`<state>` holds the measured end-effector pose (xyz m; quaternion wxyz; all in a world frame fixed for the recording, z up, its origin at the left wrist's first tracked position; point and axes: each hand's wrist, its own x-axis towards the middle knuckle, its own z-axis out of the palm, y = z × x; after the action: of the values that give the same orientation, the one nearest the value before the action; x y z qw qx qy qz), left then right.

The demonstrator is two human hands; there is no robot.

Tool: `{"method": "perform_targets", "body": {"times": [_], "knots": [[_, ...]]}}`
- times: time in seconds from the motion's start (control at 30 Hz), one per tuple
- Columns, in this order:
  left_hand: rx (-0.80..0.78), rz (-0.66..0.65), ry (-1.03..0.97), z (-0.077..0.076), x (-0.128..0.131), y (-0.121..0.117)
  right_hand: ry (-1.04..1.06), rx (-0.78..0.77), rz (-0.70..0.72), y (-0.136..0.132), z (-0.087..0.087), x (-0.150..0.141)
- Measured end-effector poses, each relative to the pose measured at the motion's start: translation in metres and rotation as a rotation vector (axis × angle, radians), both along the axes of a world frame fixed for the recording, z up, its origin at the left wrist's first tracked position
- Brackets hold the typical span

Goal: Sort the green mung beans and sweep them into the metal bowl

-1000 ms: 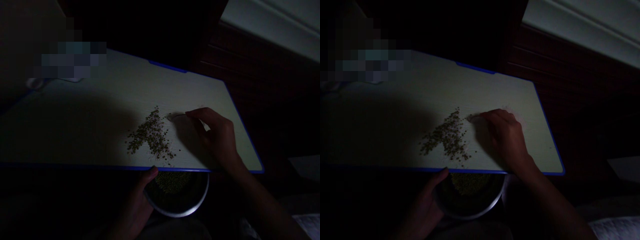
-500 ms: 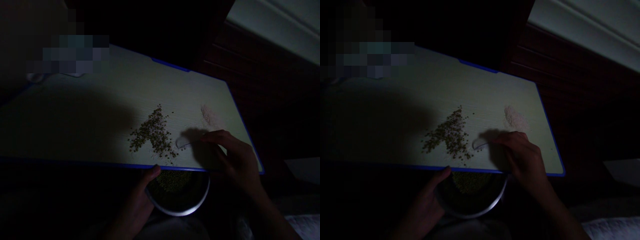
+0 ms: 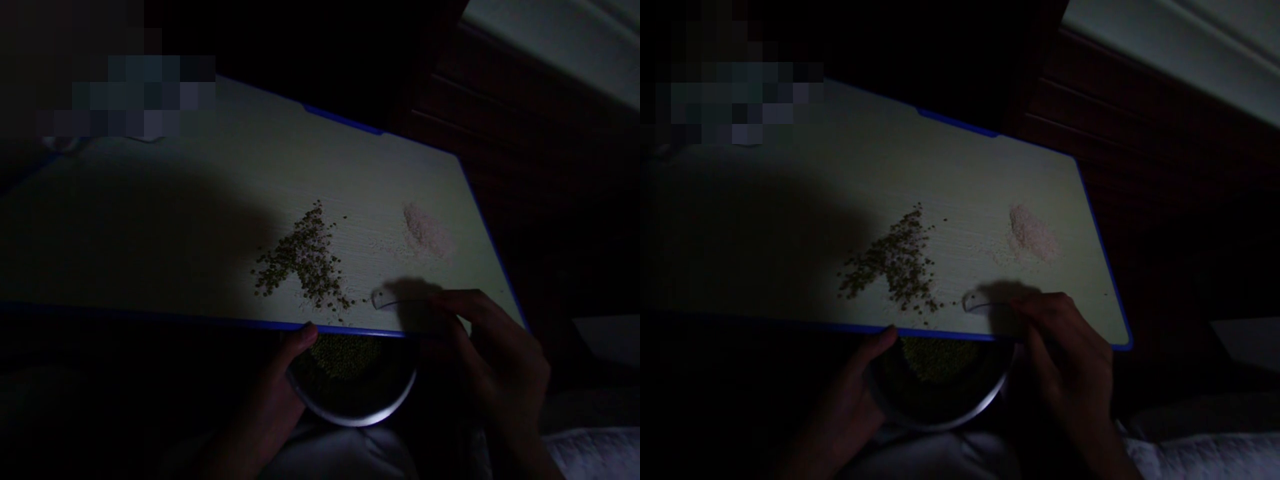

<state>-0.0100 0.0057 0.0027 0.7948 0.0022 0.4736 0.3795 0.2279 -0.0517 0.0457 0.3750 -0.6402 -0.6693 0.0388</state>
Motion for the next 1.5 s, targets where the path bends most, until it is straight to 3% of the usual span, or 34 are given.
{"method": "perform_targets", "body": {"times": [0.3,0.53,0.8,1.1,1.5], "knots": [[-0.032,0.021,-0.01,-0.005,0.0,-0.002,0.001,0.022,-0.145,0.004,0.006,-0.002],[-0.026,0.036,-0.025,-0.003,0.0,-0.001,-0.034,0.007,-0.212,0.009,-0.001,-0.006],[-0.015,0.038,-0.068,-0.005,0.0,-0.001,0.047,-0.013,-0.112,0.021,0.0,-0.002],[-0.011,0.055,-0.066,-0.006,-0.001,-0.002,0.077,-0.017,0.05,0.003,0.002,-0.002],[-0.017,0.018,-0.063,-0.004,-0.001,-0.001,0.002,0.05,-0.069,0.018,-0.002,-0.013]]}}
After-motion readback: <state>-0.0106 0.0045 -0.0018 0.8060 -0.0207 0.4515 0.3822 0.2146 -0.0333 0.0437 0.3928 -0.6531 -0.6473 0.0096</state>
